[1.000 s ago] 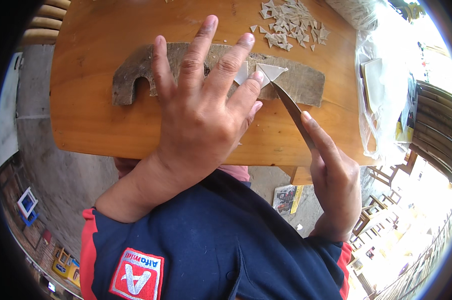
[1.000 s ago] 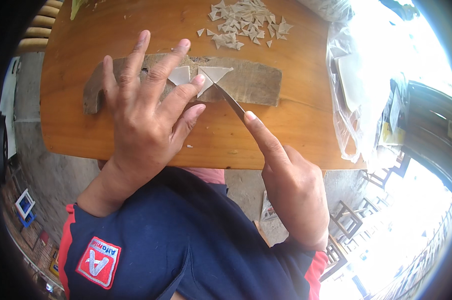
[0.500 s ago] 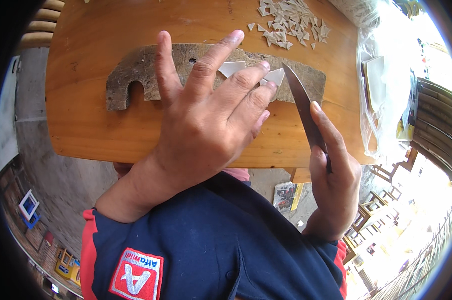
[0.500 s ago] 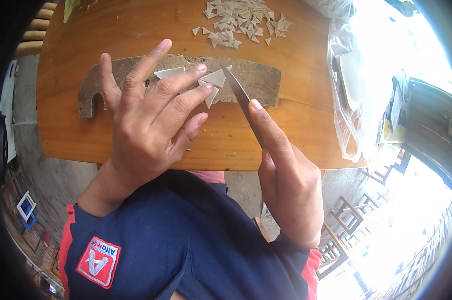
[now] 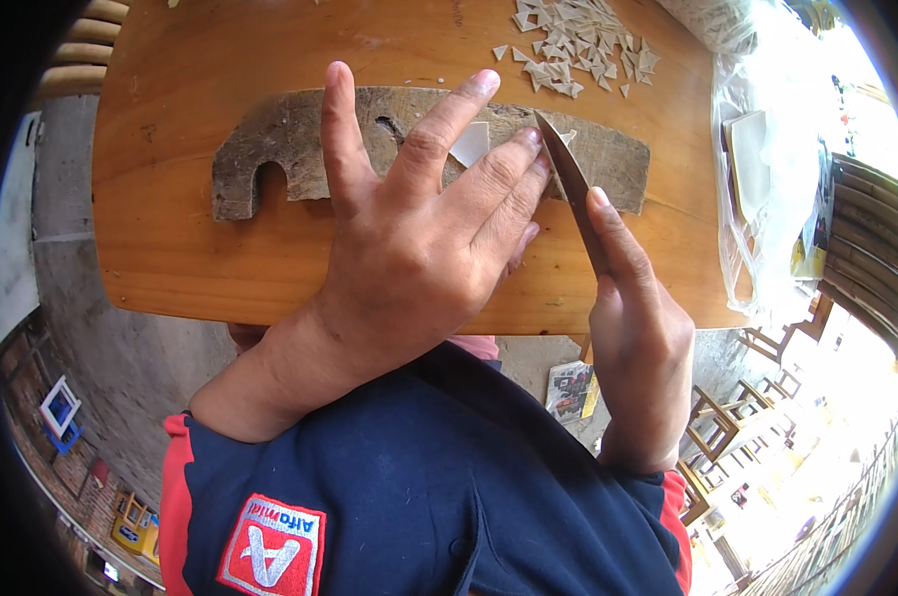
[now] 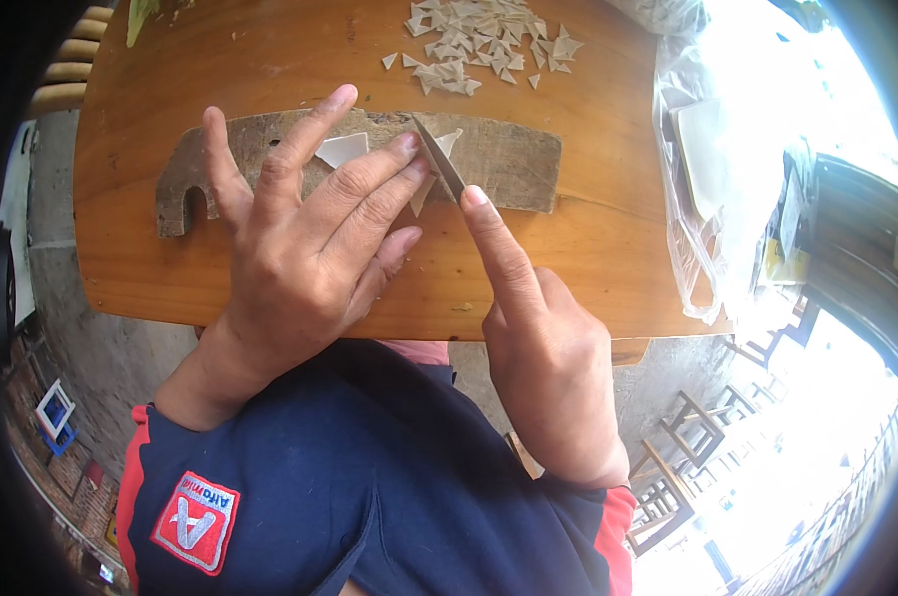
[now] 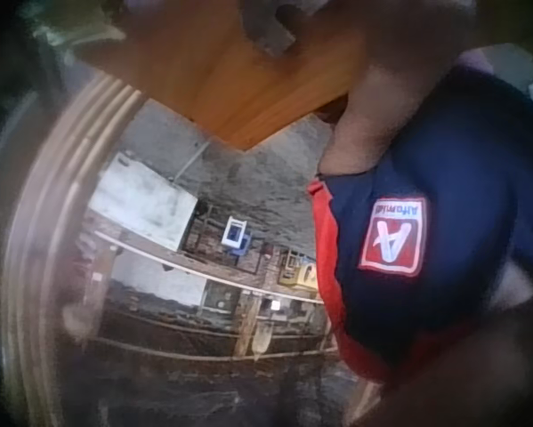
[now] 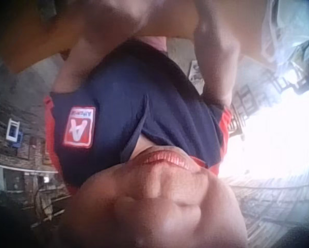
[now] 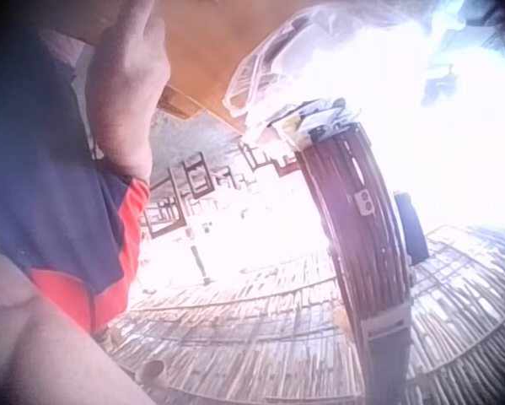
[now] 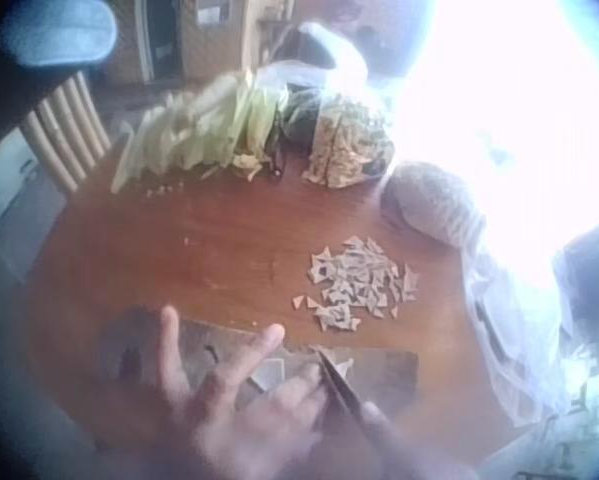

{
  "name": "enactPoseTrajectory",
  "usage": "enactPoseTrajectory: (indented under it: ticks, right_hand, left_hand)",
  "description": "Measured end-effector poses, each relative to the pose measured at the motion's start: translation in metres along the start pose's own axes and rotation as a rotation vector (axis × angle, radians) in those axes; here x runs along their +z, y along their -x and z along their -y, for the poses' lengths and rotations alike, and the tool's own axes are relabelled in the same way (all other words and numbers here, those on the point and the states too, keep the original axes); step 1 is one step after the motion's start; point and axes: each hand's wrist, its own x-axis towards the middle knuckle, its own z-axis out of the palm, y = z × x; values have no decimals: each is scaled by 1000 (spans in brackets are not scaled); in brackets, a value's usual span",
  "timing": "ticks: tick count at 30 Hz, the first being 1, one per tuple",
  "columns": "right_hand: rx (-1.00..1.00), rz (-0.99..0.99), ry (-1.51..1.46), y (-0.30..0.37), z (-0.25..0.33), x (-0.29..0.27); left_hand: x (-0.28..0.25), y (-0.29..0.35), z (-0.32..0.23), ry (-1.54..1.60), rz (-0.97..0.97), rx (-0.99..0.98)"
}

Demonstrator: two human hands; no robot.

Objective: The person uses a knife to cut small triangular pieces from a flat sheet of material on a wooden table. The person holds the sheet with the left hand and slices off pieces with the right hand, accumulating a pile of cut triangles on the table.

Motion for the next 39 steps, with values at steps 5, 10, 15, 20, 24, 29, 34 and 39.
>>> enactPoseTrajectory:
  ticks: [5, 10, 15, 20, 24, 29, 34, 39]
  right_hand:
    - [-13, 16, 107, 5, 3, 4]
    - [-32, 46, 195, 5, 6, 4]
    - [-17, 44, 190, 5, 6, 3]
    - [74, 70, 137, 17, 10, -8]
    - [138, 85, -11, 18, 14, -19]
    - [172, 57, -104, 28, 1, -31]
    - [164, 85, -103, 16, -3, -37]
    - [83, 145, -65, 13, -1, -34]
  left_hand:
    - [4, 2, 1, -31, -28, 18]
    - [5, 2, 1, -57, -38, 29]
    - [10, 2, 2, -115, -51, 32]
    - [13, 3, 2, -103, -56, 25]
    - [8, 4, 1, -73, -56, -2]
    - [2, 0, -2, 2, -22, -28]
    - [-3, -4, -6, 5, 5, -50]
    - [-1, -4, -5, -15, 19, -50]
